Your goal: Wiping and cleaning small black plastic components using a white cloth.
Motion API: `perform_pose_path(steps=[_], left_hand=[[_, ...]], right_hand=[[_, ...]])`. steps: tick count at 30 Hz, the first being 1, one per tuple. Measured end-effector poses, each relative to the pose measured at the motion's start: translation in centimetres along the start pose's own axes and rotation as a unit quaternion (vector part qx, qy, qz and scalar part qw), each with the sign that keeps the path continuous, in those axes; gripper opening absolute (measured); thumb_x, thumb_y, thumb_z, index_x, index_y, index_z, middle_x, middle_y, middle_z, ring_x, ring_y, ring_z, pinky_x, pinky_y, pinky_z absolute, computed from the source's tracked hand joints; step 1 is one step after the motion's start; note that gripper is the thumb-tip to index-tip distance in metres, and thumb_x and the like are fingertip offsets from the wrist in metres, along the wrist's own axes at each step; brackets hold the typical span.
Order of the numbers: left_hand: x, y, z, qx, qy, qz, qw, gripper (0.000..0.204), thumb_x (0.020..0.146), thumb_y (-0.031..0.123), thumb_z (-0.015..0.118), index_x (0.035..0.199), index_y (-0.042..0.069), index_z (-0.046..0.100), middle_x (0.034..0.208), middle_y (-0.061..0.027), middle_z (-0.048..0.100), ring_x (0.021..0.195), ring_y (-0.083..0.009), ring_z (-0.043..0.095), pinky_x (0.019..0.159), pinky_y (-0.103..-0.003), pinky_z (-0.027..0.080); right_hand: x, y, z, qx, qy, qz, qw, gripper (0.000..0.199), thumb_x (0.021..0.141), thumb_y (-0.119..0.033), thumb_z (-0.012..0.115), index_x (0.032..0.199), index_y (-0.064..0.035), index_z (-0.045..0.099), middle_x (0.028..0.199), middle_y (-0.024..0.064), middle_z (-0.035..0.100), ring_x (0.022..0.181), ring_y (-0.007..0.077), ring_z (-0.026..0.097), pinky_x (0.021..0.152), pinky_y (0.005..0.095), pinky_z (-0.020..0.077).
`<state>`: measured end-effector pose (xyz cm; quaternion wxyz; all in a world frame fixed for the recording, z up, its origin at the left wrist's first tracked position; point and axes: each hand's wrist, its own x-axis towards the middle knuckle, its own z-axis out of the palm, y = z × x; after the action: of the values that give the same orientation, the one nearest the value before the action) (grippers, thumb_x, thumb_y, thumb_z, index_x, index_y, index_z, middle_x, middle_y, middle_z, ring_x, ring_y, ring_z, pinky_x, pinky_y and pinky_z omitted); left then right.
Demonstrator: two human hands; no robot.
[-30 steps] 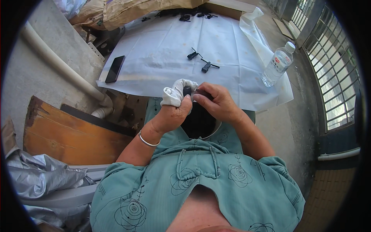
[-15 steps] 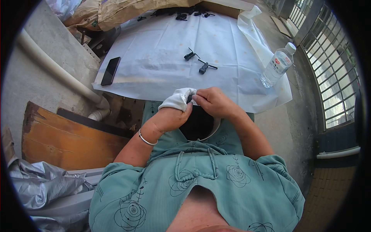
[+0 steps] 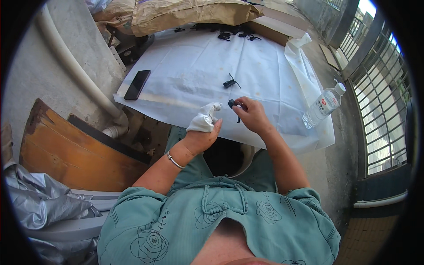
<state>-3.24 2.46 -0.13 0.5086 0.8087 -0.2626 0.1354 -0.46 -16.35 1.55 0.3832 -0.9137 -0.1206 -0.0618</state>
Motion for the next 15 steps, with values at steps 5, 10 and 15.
perform_pose_path(steps=[5, 10, 15], left_hand=[[0.5, 2.4, 0.0, -0.158, -0.032, -0.074, 0.984, 0.028, 0.084, 0.007, 0.053, 0.111, 0.002, 0.047, 0.089, -0.011, 0.058, 0.064, -0.0157, 0.057, 0.059, -0.029, 0.047], [0.3, 2.6, -0.8, -0.29, -0.04, -0.154, 0.944, 0.026, 0.089, 0.009, 0.052, 0.113, 0.002, 0.045, 0.087, -0.0015, 0.056, 0.074, -0.0058, 0.051, 0.061, -0.02, 0.045], [0.2, 3.5, -1.0, -0.36, -0.048, -0.16, 0.918, 0.024, 0.09, 0.007, 0.047, 0.112, 0.0, 0.044, 0.084, -0.0041, 0.056, 0.06, -0.0071, 0.053, 0.05, -0.02, 0.044]], right_hand=[[-2.9, -2.8, 1.0, 0.197, 0.025, -0.045, 0.979, 0.019, 0.084, -0.015, 0.055, 0.089, 0.0023, 0.058, 0.071, 0.0154, 0.06, 0.06, 0.0237, 0.057, 0.059, 0.0329, 0.0449], [-4.8, -4.9, -1.7, 0.107, 0.034, -0.11, 0.988, 0.011, 0.08, -0.01, 0.061, 0.086, -0.0011, 0.059, 0.064, 0.0066, 0.052, 0.053, 0.012, 0.045, 0.051, 0.0259, 0.0388], [-5.2, -6.3, -0.6, 0.07, 0.102, -0.278, 0.953, 0.011, 0.075, -0.004, 0.066, 0.082, -0.0025, 0.058, 0.063, 0.0065, 0.052, 0.049, 0.0152, 0.047, 0.045, 0.0262, 0.0385]])
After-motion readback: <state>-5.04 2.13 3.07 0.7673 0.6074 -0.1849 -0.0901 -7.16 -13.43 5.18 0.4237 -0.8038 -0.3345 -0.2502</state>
